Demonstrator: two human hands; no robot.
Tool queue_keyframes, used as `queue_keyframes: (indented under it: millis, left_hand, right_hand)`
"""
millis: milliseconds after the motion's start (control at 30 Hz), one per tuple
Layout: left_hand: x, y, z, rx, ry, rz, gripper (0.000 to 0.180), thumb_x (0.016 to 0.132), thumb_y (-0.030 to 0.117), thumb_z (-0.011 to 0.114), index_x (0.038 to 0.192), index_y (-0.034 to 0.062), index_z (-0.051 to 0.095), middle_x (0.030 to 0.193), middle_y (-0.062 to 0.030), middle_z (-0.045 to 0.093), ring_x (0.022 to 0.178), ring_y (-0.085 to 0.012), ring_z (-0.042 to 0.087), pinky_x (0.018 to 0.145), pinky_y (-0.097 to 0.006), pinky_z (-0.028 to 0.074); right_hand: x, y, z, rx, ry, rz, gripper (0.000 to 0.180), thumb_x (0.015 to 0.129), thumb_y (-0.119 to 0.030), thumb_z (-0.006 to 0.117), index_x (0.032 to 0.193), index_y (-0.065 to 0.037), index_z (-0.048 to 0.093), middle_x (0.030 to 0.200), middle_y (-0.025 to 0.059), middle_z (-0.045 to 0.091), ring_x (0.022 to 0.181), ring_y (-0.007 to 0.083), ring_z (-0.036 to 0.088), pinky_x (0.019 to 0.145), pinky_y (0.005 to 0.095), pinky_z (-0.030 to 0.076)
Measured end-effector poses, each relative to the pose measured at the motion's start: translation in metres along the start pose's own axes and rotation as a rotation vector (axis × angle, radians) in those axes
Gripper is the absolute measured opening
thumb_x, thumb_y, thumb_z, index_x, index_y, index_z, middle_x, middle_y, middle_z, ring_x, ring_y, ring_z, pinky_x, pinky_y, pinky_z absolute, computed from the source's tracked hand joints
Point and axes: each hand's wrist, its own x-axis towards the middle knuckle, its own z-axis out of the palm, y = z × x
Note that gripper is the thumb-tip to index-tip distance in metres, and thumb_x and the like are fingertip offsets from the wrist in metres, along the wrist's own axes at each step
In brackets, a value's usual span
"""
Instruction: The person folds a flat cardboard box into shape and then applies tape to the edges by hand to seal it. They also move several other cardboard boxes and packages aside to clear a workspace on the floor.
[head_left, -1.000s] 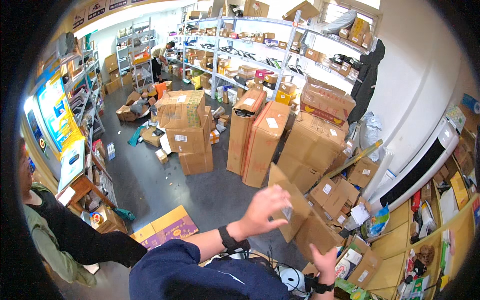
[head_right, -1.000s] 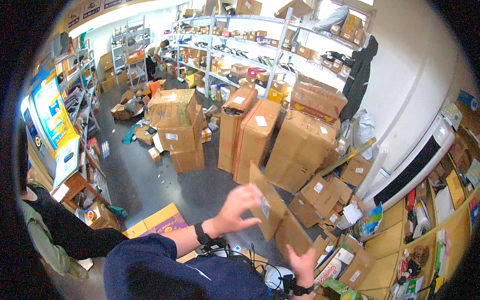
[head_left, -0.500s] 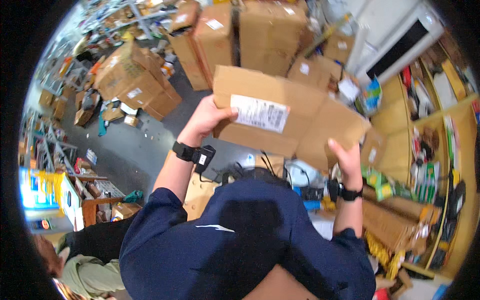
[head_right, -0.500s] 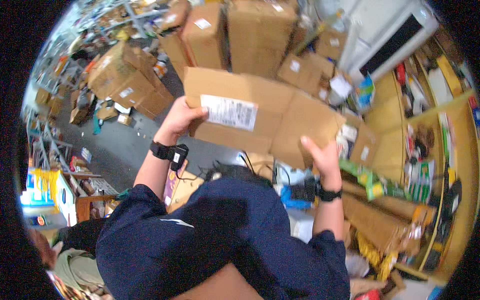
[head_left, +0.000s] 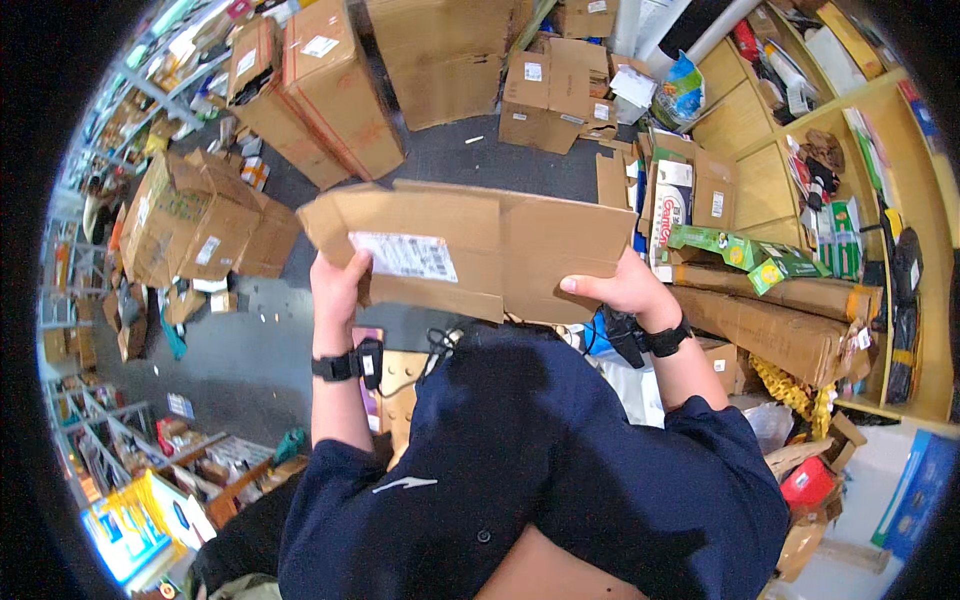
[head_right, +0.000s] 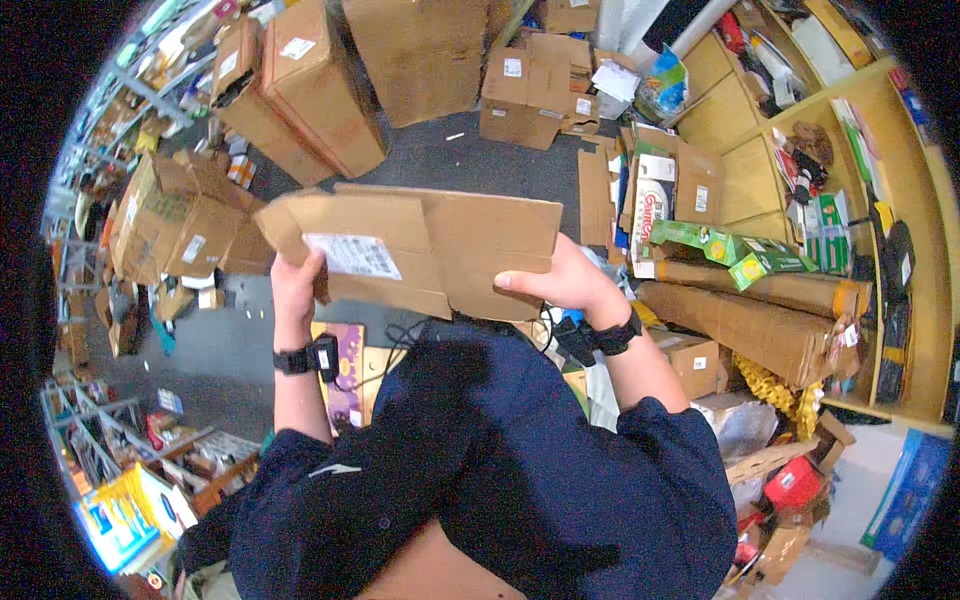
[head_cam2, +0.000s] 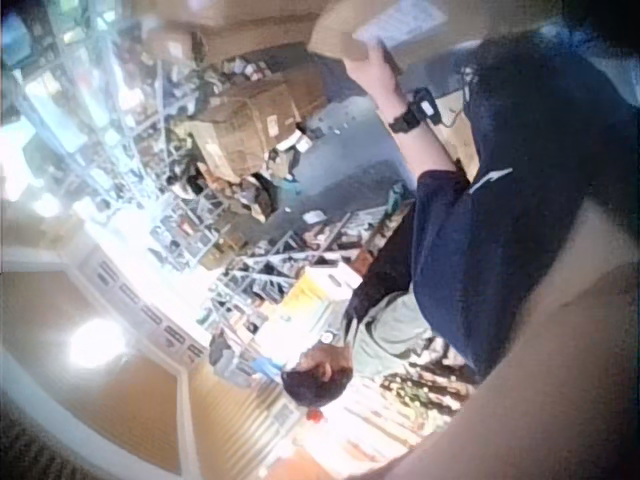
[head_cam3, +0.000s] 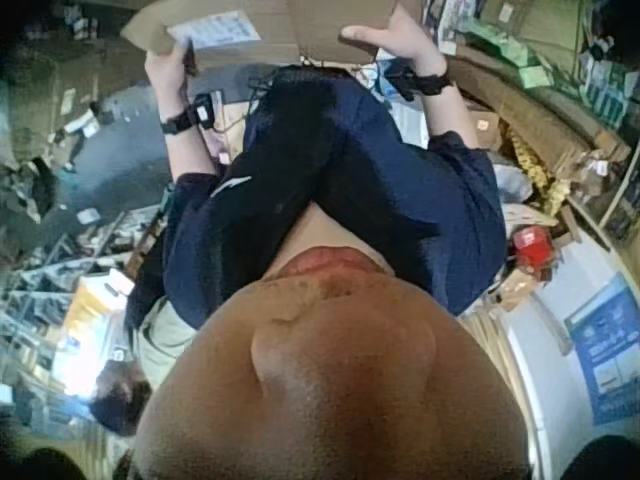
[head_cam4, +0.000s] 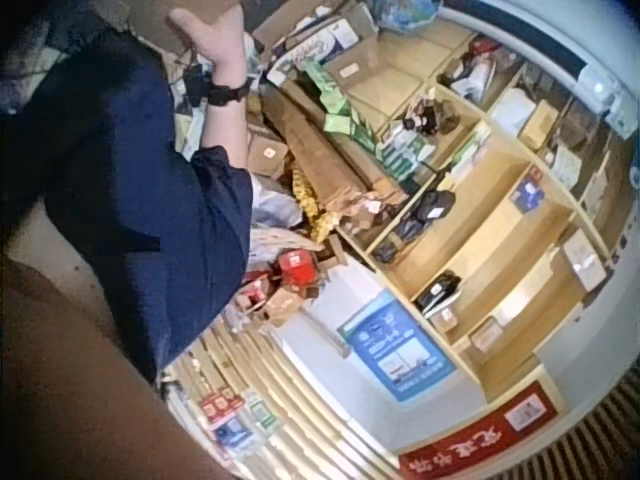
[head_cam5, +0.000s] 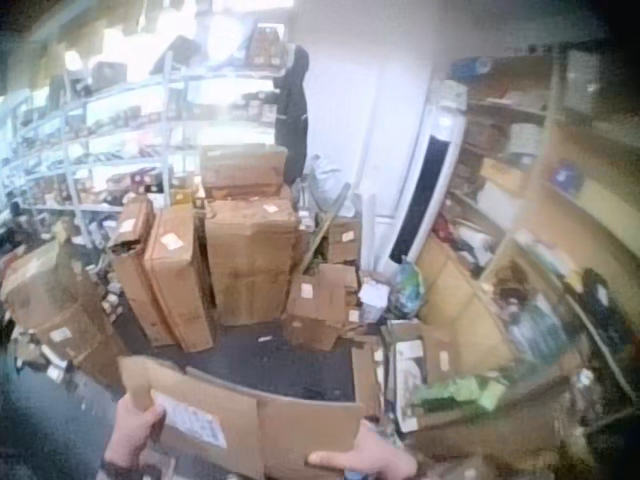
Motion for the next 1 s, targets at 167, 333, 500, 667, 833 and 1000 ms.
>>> queue_keyframes:
  millis: [167, 333, 500, 667, 833, 1000]
  left_hand:
    - [0.008, 0.008, -0.028, 0.039, 0.030, -0.096, 0.036, 0.083, 0.006, 0.066, 0.117, -0.0010, 0.055, 0.104, -0.0045, 0.062, 0.089, -0.0132, 0.059, 0.079, -0.029, 0.048]
    - [0.041, 0.013, -0.024, 0.167, 0.090, 0.104, 0.035, 0.084, 0.006, 0.067, 0.115, -0.0018, 0.056, 0.104, -0.0063, 0.063, 0.090, -0.0153, 0.059, 0.083, -0.031, 0.048]
    - [0.077, 0.018, 0.013, 0.012, -0.067, -0.072, 0.037, 0.082, 0.004, 0.068, 0.116, -0.0023, 0.056, 0.106, -0.0061, 0.063, 0.094, -0.0150, 0.059, 0.085, -0.030, 0.046]
    - [0.117, 0.013, 0.063, -0.150, -0.183, -0.125, 0.037, 0.074, 0.003, 0.072, 0.109, -0.0022, 0.060, 0.100, -0.0052, 0.064, 0.083, -0.0142, 0.062, 0.074, -0.028, 0.050]
    - [0.198, 0.014, 0.101, -0.202, -0.203, -0.051, 0.063, 0.072, 0.023, 0.083, 0.120, -0.0045, 0.053, 0.111, -0.0075, 0.062, 0.098, -0.0184, 0.061, 0.086, -0.031, 0.048]
    - [0.298, 0.026, 0.191, -0.193, -0.190, -0.039, 0.073, 0.073, 0.027, 0.083, 0.128, -0.0037, 0.045, 0.120, -0.0100, 0.059, 0.109, -0.0228, 0.058, 0.095, -0.036, 0.046]
  right_hand:
    - [0.031, 0.013, 0.028, 0.061, 0.014, 0.052, 0.059, 0.077, -0.024, 0.076, 0.125, 0.001, 0.053, 0.117, 0.0108, 0.063, 0.107, 0.0172, 0.058, 0.093, 0.0342, 0.047]
    - [0.041, -0.001, 0.050, 0.065, 0.035, -0.042, 0.050, 0.078, -0.023, 0.075, 0.119, 0.001, 0.059, 0.110, 0.0116, 0.067, 0.102, 0.0183, 0.061, 0.090, 0.0338, 0.048]
    - [0.059, 0.000, 0.006, -0.024, 0.305, 0.078, 0.047, 0.078, -0.021, 0.075, 0.116, 0.002, 0.060, 0.105, 0.0098, 0.068, 0.095, 0.0164, 0.063, 0.086, 0.0317, 0.050]
    - [0.086, 0.038, -0.066, 0.176, 0.308, 0.018, 0.046, 0.077, -0.019, 0.076, 0.115, 0.001, 0.061, 0.107, 0.0092, 0.068, 0.098, 0.0146, 0.061, 0.086, 0.0310, 0.049]
    - [0.179, 0.061, -0.147, 0.215, 0.197, -0.105, 0.049, 0.077, -0.023, 0.077, 0.115, 0.003, 0.061, 0.108, 0.0079, 0.067, 0.100, 0.0147, 0.059, 0.090, 0.0320, 0.046]
    - [0.282, 0.097, -0.271, 0.130, 0.191, -0.125, 0.057, 0.074, -0.026, 0.080, 0.118, 0.003, 0.058, 0.111, 0.0107, 0.066, 0.100, 0.0148, 0.058, 0.089, 0.0306, 0.046]
